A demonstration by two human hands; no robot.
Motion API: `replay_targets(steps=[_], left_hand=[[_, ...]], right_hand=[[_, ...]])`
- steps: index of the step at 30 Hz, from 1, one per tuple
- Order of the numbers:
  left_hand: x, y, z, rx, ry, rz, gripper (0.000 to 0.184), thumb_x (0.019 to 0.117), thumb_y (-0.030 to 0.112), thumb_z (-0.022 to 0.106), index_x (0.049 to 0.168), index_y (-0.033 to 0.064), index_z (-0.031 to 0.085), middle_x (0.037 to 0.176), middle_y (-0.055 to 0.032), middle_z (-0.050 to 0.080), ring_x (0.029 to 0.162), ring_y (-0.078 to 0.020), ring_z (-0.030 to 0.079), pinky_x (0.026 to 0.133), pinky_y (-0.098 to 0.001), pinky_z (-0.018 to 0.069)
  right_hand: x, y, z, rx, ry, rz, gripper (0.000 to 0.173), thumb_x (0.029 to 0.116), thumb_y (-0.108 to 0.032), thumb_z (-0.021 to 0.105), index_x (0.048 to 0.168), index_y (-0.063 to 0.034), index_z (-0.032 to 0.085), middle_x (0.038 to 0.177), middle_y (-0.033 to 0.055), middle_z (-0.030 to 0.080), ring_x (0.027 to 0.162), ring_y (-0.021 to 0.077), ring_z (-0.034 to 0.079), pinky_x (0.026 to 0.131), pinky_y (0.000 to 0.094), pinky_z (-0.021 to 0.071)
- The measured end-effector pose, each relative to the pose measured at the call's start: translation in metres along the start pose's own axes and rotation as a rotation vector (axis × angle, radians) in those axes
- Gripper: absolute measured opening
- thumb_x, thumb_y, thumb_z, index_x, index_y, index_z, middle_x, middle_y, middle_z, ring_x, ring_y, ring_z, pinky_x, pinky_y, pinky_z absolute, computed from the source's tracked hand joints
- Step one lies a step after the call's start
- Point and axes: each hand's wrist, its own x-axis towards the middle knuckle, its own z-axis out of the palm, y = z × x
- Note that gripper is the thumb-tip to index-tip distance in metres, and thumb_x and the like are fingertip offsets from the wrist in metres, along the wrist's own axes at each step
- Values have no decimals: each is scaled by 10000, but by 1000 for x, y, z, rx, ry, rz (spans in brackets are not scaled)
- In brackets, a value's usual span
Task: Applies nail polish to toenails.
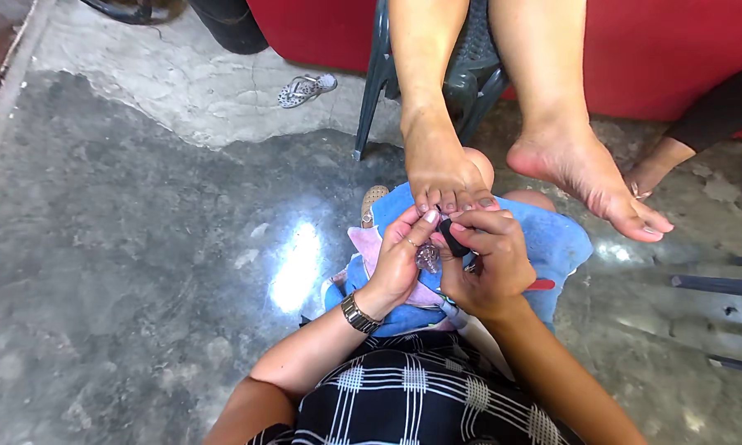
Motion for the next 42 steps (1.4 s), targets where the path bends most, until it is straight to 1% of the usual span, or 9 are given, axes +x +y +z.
replay_targets(steps=[10,13,15,17,20,26,34,38,42], left_hand=[[0,-1,-1,5,9,6,252,1069,207,422,1110,119,654,825,0,651,692,-55,624,640,-218,547],[-1,-1,-1,-20,-17,-17,255,1079,210,404,1117,121,640,825,-3,618,682,-58,599,637,-216,541],[-2,0,1,-59,-54,-37,252,1077,208,410,1104,100,636,737,-6,577,609,-64,564,584,-210,519],[-4,2,4,-67,-94,-55,243,1076,221,423,1070,103,635,714,-2,571,596,-60,560,581,-208,516],[-4,5,9,-62,-101,-61,259,1081,259,434,1037,113,643,701,5,563,591,-56,548,588,-209,510],[-3,4,14,-75,-48,-37,228,1076,216,457,1064,102,655,840,-25,645,702,-66,622,647,-223,549],[-3,-1,13,-8,5,6,190,1053,196,477,1106,118,642,883,3,659,747,-51,633,693,-226,557],[-3,-2,13,10,21,15,191,1056,187,478,1136,119,638,953,4,670,799,-50,641,723,-233,559],[-3,-2,13,25,17,27,203,1056,168,461,1140,108,635,936,2,670,792,-52,642,726,-237,561]], right_hand=[[1,0,-1,-4,-32,0,105,890,-28,664,967,-6,595,1030,134,632,990,206,624,874,285,534],[-2,0,-5,79,-1,18,166,947,-116,662,1068,-41,577,1061,88,609,1008,159,618,870,278,536],[-2,0,-8,115,38,19,213,967,-166,667,1136,-94,560,1089,39,591,1009,125,611,857,266,537],[-2,0,-11,108,67,22,237,960,-165,677,1157,-119,554,1112,19,579,1027,114,604,870,262,537],[-1,1,-12,66,89,19,253,951,-139,693,1158,-106,551,1143,34,574,1073,122,603,908,274,543],[0,0,-10,14,73,24,216,945,-107,694,1103,-76,549,1124,61,576,1063,134,602,910,270,538],[4,-1,-12,-24,19,25,151,915,-64,669,1028,-29,575,1053,108,613,998,173,608,867,270,518],[3,-2,-12,-30,-4,26,131,907,-54,659,1006,-16,583,1033,113,616,993,181,610,860,265,522],[4,-2,-13,-33,-16,29,136,906,-57,662,1008,-19,581,1037,119,619,997,191,614,859,272,526]])
